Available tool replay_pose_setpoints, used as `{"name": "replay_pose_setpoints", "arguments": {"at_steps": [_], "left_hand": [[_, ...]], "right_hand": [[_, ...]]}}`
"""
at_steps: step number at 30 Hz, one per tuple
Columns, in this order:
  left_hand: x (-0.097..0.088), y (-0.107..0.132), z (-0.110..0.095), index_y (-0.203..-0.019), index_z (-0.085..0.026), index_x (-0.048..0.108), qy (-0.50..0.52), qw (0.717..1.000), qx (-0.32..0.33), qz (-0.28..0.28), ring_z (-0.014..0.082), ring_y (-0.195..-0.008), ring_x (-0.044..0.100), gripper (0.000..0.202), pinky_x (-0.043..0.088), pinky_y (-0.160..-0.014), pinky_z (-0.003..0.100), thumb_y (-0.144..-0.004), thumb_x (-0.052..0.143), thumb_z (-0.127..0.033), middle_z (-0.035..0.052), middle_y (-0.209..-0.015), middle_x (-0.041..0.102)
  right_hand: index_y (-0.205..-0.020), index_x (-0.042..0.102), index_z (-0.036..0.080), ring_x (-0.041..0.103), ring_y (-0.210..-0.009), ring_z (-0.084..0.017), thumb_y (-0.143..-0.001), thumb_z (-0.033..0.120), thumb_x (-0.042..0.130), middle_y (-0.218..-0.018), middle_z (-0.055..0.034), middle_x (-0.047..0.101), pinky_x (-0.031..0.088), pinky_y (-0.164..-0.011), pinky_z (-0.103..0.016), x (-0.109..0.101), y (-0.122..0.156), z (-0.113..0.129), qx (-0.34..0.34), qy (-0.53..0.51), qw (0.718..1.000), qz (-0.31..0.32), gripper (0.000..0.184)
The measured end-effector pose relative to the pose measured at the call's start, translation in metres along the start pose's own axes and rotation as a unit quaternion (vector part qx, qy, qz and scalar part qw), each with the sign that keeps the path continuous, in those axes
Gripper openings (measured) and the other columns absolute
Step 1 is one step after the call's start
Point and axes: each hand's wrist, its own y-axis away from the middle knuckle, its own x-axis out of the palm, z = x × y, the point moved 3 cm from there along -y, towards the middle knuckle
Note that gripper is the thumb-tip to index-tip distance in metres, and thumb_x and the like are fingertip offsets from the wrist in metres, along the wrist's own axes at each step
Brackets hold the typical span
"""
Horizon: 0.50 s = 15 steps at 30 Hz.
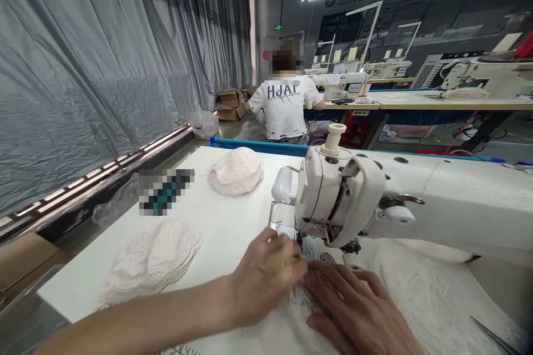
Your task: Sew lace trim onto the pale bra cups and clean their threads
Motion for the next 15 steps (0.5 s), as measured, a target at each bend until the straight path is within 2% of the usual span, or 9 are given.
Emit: {"name": "replay_pose_setpoints", "arguments": {"at_steps": [2,3,7,9,11,13,15], "left_hand": [[-0.003,0.01,-0.008,-0.087,-0.015,0.055,-0.012,0.997,0.067,-0.033,0.0148,-0.084,0.055,0.007,0.039,-0.078,0.032,-0.09,0.049,-0.019,0.0022,-0.091,0.06],[-0.001,0.012,-0.009,-0.082,-0.015,0.054,-0.017,0.996,0.075,-0.033,0.0144,-0.079,0.055,0.01,0.039,-0.077,0.032,-0.089,0.052,-0.022,0.0014,-0.087,0.06],[0.013,0.003,0.001,-0.07,-0.014,0.053,-0.039,0.997,0.064,-0.031,0.0129,-0.07,0.054,0.019,0.039,-0.076,0.032,-0.086,0.058,-0.024,-0.0004,-0.077,0.059],[0.022,-0.01,0.009,-0.068,-0.014,0.054,-0.042,0.997,0.059,-0.037,0.0126,-0.07,0.054,0.022,0.04,-0.077,0.031,-0.085,0.061,-0.027,-0.0008,-0.075,0.059],[0.028,-0.021,0.017,-0.066,-0.015,0.054,-0.037,0.997,0.055,-0.039,0.0129,-0.069,0.054,0.024,0.04,-0.079,0.032,-0.084,0.062,-0.029,-0.0012,-0.071,0.058],[0.03,-0.027,0.022,-0.063,-0.016,0.053,-0.036,0.997,0.052,-0.037,0.0129,-0.066,0.052,0.025,0.04,-0.079,0.033,-0.085,0.06,-0.027,-0.0014,-0.067,0.056],[0.027,-0.025,0.022,-0.063,-0.016,0.053,-0.04,0.997,0.049,-0.044,0.0127,-0.065,0.051,0.025,0.039,-0.079,0.033,-0.087,0.056,-0.022,-0.0013,-0.066,0.054]], "right_hand": [[-0.112,0.061,0.028,0.064,-0.081,-0.018,-0.091,0.049,0.046,-0.11,-0.0033,0.069,0.036,-0.073,-0.033,-0.001,-0.001,-0.002,-0.013,0.005,1.0,-0.006,0.033],[-0.113,0.06,0.027,0.065,-0.081,-0.018,-0.09,0.048,0.047,-0.11,-0.0034,0.069,0.036,-0.073,-0.033,0.001,-0.001,-0.004,-0.019,0.011,1.0,-0.001,0.033],[-0.119,0.055,0.026,0.065,-0.084,-0.019,-0.086,0.041,0.057,-0.109,-0.0038,0.069,0.037,-0.07,-0.033,0.013,0.003,-0.016,-0.024,0.029,0.998,0.047,0.037],[-0.118,0.054,0.026,0.065,-0.08,-0.018,-0.089,0.037,0.053,-0.11,-0.0054,0.068,0.036,-0.071,-0.034,0.019,0.004,-0.023,-0.007,0.029,0.998,0.053,0.032],[-0.115,0.055,0.025,0.065,-0.079,-0.019,-0.094,0.034,0.042,-0.105,-0.0067,0.07,0.034,-0.075,-0.037,0.021,0.003,-0.027,0.019,0.04,0.999,0.031,0.026],[-0.109,0.058,0.024,0.065,-0.08,-0.021,-0.098,0.032,0.032,-0.089,-0.0056,0.073,0.031,-0.079,-0.04,0.017,0.0,-0.027,0.046,0.046,0.998,-0.008,0.029],[-0.106,0.059,0.023,0.065,-0.081,-0.022,-0.099,0.03,0.028,-0.084,-0.0052,0.073,0.03,-0.082,-0.042,0.01,-0.004,-0.024,0.061,0.028,0.997,-0.031,0.032]]}}
